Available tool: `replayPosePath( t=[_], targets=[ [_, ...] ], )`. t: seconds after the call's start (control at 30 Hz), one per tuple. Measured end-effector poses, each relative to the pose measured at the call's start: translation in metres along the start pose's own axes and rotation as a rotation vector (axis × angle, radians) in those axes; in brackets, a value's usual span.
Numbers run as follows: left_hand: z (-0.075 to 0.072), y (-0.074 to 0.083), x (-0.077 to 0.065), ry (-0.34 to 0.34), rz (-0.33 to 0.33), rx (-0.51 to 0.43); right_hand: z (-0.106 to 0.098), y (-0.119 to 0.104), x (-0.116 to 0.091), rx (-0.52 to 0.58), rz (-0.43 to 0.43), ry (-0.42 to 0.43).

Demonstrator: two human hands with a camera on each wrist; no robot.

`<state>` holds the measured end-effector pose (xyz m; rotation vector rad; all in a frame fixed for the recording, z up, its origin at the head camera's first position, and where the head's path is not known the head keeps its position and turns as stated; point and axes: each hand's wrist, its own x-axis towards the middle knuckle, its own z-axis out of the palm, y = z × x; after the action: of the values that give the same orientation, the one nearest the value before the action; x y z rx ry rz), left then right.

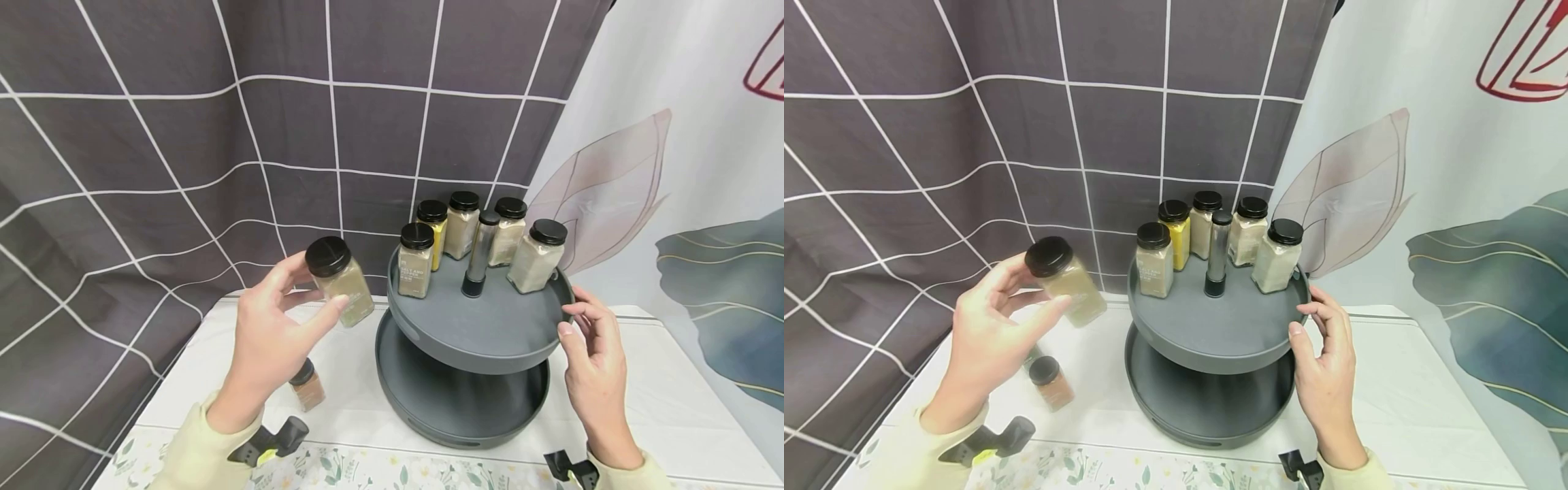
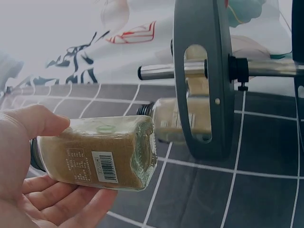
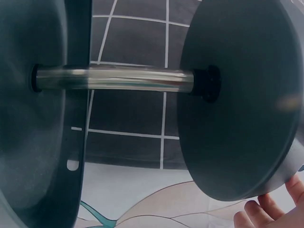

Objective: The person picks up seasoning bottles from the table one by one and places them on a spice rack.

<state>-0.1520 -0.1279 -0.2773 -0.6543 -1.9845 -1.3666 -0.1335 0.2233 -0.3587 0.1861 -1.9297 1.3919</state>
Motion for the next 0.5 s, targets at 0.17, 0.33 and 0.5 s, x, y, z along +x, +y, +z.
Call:
replayPosePath(
  t=[0.17, 0.33, 0.5],
  targets=[
    [0.009, 0.006, 0.007, -0.014, 0.033, -0.024, 0.000, 0.000, 0.000, -0.006, 0.001, 0.003],
    [0.016, 0.010, 0.015, -0.014, 0.050, -0.026, 0.000, 0.000, 0.000, -0.023, 0.000, -0.006],
    [0.023, 0.025, 0.022, -0.037, 0.023, -0.024, 0.000, 0.001, 0.000, -0.034, -0.003, -0.014]
  ],
)
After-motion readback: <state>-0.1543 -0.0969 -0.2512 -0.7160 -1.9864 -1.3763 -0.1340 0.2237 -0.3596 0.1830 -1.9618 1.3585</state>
